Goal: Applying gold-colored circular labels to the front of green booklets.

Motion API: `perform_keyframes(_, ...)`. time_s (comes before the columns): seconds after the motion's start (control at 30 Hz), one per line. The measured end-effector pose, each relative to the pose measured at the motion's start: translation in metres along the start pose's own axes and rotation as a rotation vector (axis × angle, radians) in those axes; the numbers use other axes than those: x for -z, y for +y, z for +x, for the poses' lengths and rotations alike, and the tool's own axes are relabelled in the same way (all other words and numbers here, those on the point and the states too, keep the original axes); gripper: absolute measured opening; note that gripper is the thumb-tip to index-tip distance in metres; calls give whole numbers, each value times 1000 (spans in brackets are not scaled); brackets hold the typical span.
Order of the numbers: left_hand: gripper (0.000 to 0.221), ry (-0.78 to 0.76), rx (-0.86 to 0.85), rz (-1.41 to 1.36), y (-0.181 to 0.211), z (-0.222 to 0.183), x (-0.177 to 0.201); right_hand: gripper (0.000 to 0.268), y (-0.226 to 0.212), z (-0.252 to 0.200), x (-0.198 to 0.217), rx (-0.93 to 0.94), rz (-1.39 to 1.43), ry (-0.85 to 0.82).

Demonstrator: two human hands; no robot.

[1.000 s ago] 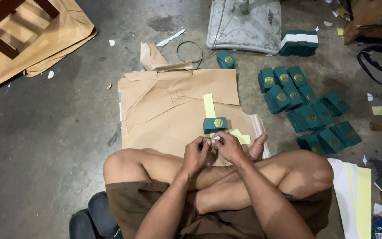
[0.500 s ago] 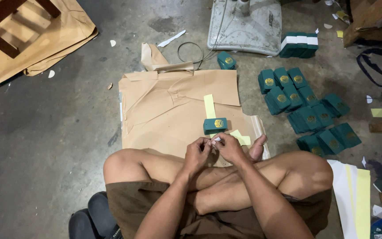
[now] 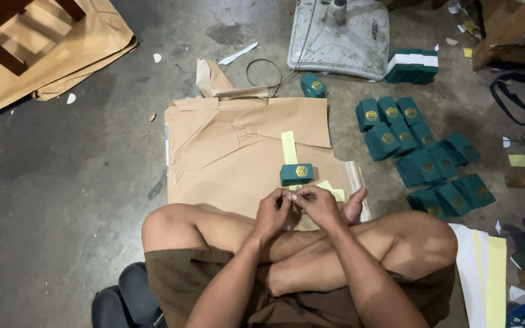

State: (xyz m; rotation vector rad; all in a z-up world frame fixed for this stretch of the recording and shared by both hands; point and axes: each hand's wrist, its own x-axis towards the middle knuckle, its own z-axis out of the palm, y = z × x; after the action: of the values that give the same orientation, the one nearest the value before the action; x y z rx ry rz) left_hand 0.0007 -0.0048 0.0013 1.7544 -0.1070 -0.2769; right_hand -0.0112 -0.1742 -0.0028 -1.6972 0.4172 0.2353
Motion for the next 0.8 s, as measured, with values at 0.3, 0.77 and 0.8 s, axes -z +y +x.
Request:
perform_keyframes(0.3, 20, 35, -57, 86, 12, -3, 2, 20, 0, -1, 10, -60, -189, 27)
perform_keyframes(0.77, 17, 37, -293, 379, 15, -9, -3, 41, -74, -28, 20, 479, -375, 124)
perform_keyframes(0.8, 17, 28, -307, 379, 16, -10, -3, 40, -68, -25, 22, 441, -481, 41)
